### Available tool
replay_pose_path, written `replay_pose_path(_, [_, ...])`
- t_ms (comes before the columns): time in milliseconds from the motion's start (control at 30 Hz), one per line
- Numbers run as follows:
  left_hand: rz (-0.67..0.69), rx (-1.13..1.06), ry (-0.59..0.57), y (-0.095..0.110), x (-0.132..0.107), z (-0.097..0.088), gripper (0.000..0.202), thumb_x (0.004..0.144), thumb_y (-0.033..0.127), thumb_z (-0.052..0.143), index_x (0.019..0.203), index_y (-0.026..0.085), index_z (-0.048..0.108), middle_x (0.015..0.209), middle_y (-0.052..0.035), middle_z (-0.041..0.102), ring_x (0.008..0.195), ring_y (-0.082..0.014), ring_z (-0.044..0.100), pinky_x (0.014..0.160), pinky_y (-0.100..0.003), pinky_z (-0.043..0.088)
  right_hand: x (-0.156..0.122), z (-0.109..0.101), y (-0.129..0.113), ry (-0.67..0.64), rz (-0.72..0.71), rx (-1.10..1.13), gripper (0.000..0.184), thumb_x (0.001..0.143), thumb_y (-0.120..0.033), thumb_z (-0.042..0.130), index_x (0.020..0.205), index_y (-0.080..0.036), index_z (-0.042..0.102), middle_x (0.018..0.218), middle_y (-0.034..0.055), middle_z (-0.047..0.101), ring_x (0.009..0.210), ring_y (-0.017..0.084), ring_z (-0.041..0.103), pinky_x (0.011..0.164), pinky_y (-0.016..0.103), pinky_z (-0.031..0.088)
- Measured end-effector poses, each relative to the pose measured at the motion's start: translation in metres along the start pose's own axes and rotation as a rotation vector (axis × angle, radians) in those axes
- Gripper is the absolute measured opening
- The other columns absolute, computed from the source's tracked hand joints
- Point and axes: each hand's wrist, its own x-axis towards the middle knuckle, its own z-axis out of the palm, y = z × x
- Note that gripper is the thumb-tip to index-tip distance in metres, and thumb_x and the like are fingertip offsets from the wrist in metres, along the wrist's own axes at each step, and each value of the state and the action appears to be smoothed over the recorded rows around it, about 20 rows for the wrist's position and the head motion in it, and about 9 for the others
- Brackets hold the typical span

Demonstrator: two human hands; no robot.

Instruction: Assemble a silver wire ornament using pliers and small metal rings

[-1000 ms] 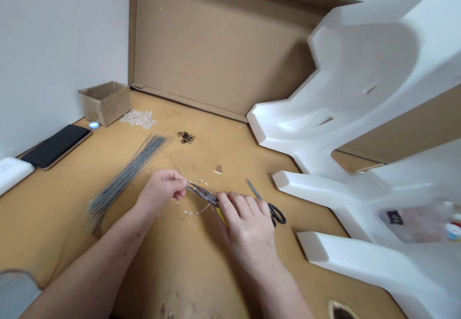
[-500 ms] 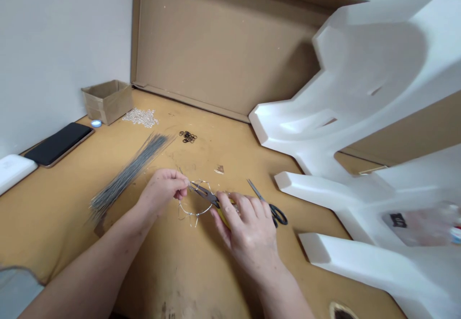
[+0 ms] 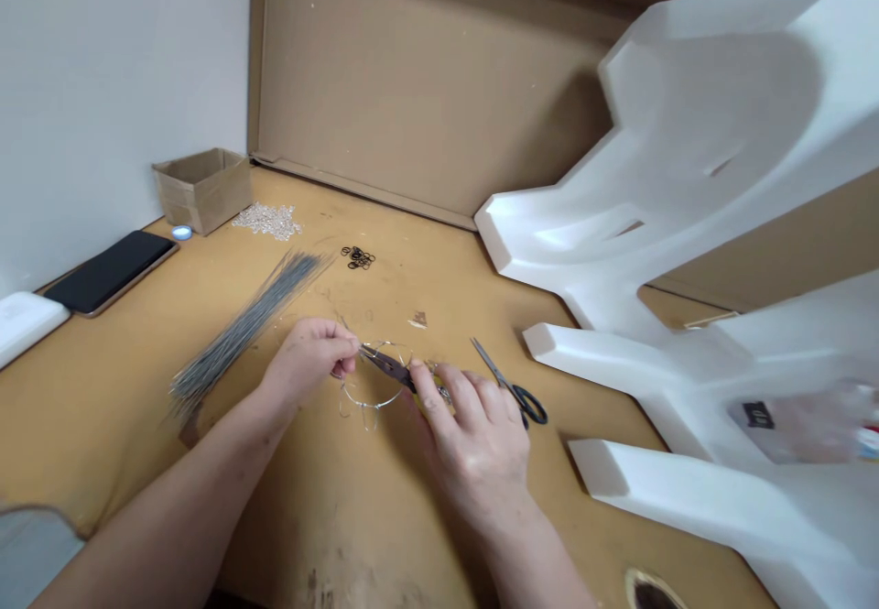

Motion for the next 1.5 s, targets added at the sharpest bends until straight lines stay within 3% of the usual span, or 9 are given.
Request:
replay_pose_path(367, [0.032,0.017,-0.015,-0.0025,0.0001,-0.0014,0.012,0.056,0.024,0.055,0.047,0.016,0.052,0.041,0.0029,0.052,0.04,-0.0072,0.044,0.047,-0.022,0.035,-0.0016,0.0009,0.0007,0.058,0.023,0.017,0.033,0.08,-0.009,0.047,0.111,-0.021,0.051,0.085,0.0074,0.062,0.083,0.02,0.049,0.064,0.031,0.031])
replay_pose_path(567, [0.035,0.013,-0.008,-0.0007,-0.0004,-0.0011,0.013,0.056,0.024,0.055,0.046,0.016,0.052,0.042,0.0031,0.052,0.04,-0.0064,0.043,0.047,-0.021,0.034,-0.0004,0.0012,-0.0013,0.079,0.039,0.004,0.026,0.08,-0.011,0.051,0.105,-0.018,0.054,0.082,0.0079,0.062,0.081,0.02,0.049,0.063,0.031,0.03])
replay_pose_path(867, [0.024,0.014,-0.007,-0.0025,-0.0002,0.0009,0.013,0.055,0.024,0.055,0.046,0.016,0.052,0.04,0.0027,0.051,0.039,-0.0072,0.043,0.046,-0.022,0.034,-0.0025,0.0021,-0.0033,0.072,0.027,0.002,0.034,0.078,-0.009,0.05,0.11,-0.019,0.051,0.083,0.0074,0.062,0.08,0.02,0.05,0.063,0.031,0.03])
replay_pose_path(1500, [0.067,0.06,-0.049,-0.005,0.0002,-0.0013,0.013,0.059,0.021,0.054,0.047,0.016,0.051,0.042,0.0028,0.052,0.042,-0.007,0.044,0.048,-0.021,0.035,-0.0024,0.0012,-0.004,0.098,0.029,-0.016,0.028,0.078,-0.009,0.05,0.104,-0.018,0.054,0.082,0.0074,0.062,0.079,0.019,0.049,0.063,0.03,0.03])
